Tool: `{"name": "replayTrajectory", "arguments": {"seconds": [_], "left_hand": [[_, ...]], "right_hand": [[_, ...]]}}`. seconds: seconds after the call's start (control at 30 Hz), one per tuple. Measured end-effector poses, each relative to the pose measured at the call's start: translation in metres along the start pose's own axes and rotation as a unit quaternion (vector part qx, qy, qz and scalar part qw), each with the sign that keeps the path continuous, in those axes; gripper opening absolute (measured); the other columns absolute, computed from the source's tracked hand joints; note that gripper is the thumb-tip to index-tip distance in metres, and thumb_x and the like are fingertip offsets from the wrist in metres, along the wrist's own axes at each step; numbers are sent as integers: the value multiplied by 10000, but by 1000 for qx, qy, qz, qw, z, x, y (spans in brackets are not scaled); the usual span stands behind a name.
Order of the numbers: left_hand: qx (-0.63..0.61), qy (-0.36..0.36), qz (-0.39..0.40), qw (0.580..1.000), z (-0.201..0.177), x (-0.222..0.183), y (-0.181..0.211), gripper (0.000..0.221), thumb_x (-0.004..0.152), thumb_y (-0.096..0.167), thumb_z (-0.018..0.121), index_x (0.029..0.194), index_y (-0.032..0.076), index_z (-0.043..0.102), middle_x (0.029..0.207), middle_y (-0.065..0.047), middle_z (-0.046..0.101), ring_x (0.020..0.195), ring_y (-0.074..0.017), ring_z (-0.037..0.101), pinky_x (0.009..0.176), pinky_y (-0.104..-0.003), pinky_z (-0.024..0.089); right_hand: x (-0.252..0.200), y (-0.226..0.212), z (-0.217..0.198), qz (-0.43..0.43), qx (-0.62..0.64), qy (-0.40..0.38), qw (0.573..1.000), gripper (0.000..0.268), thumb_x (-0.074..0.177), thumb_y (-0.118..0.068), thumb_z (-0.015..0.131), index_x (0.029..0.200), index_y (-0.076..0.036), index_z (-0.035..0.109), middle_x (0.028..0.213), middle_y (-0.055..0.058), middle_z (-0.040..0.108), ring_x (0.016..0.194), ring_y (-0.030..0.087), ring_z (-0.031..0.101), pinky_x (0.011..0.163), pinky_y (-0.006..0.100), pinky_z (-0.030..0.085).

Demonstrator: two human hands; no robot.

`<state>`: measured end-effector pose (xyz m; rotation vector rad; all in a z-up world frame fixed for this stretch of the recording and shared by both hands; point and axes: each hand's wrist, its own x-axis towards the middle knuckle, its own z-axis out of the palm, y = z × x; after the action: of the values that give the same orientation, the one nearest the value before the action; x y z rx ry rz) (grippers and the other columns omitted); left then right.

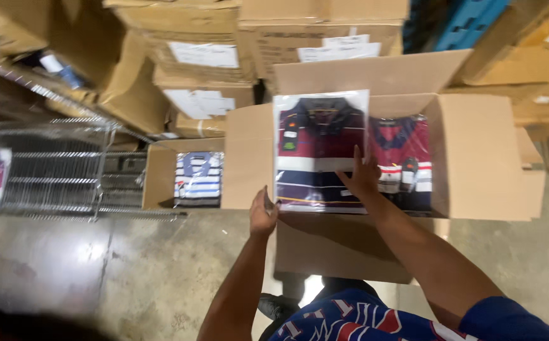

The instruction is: The person picks up a packaged shirt from a wire rack and places it into a cardboard shipping box, repeating this action for multiple shirts.

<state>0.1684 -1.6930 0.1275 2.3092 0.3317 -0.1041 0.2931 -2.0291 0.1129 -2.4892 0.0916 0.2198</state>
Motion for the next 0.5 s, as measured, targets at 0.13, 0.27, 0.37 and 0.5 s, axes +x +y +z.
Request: {"name": "replayTrajectory", "arguments": {"seconds": [0.13,0.27,0.37,0.5], "left_hand": [[-42,-31,-54,997,-12,-75,-83,763,1004,279,794,1648,83,435,1544,-265,507,1203,-402,725,1040,-503,635],[-119,25,-125,985,-36,-181,-198,687,1047,300,790,1637,201,452,1527,-183,505,1146,-363,756,946,-442,666],[-173,167,-152,959,-76,-272,-268,412,924,294,875,1247,182,647,1204,-6,682,1078,-153,650,957,-325,549],[-269,243,-228,903,-111,-394,-358,449,917,357,860,1281,162,684,1273,-33,737,1203,-155,732,903,-321,623]], "right_hand": [[9,0,27,-120,-150,37,981,977,836,-803,727,1567,-174,567,1494,151,566,1415,381,545,1078,642,479],[13,39,49,-138,-204,116,962,905,815,-762,809,1334,-25,725,1174,217,698,1165,402,700,945,539,560],[-21,9,32,-356,-193,232,884,772,1051,-733,494,1149,11,677,1135,212,708,1069,426,673,997,514,520],[-108,-58,44,-161,-79,74,981,832,1004,-577,610,1650,-57,559,1697,349,465,1643,434,329,1265,607,246]]}}
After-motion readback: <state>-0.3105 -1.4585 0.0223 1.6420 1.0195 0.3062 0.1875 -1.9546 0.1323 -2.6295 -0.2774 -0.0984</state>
